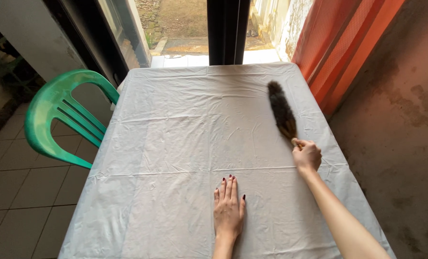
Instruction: Smoothing out and dusting a plastic tablecloth on a table.
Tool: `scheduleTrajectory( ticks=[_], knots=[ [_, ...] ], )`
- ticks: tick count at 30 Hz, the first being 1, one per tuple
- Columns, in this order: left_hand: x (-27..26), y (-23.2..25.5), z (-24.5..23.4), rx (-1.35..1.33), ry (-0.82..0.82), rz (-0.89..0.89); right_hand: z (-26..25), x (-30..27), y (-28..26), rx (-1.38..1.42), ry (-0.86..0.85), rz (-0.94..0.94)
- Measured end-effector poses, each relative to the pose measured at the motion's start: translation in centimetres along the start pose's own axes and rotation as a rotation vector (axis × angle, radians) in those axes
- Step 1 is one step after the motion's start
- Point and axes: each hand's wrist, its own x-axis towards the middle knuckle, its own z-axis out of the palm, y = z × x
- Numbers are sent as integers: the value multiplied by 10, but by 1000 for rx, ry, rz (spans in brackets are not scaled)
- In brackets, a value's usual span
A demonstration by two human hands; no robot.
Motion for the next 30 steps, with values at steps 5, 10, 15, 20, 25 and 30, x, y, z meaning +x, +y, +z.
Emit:
scheduleTrajectory(
  ticks=[5,10,15,20,25,30],
  knots=[
    [0,3,0,1,29,6,21,-2,-16,-28,134,-56],
    [1,5,-8,8,26,10,57,-23,-73,217,-171,-216],
    [-1,8,-16,-13,-11,-10,61,-39,-119,52,-199,-376],
    [2,5,-13,-12,-8,4,73,10,-95,-53,-128,-340],
    [3,2,-9,-6,-20,-3,67,57,-38,-176,-46,-259],
    [5,6,-12,-20,-67,-36,35,69,22,-203,-11,-33]
  ],
)
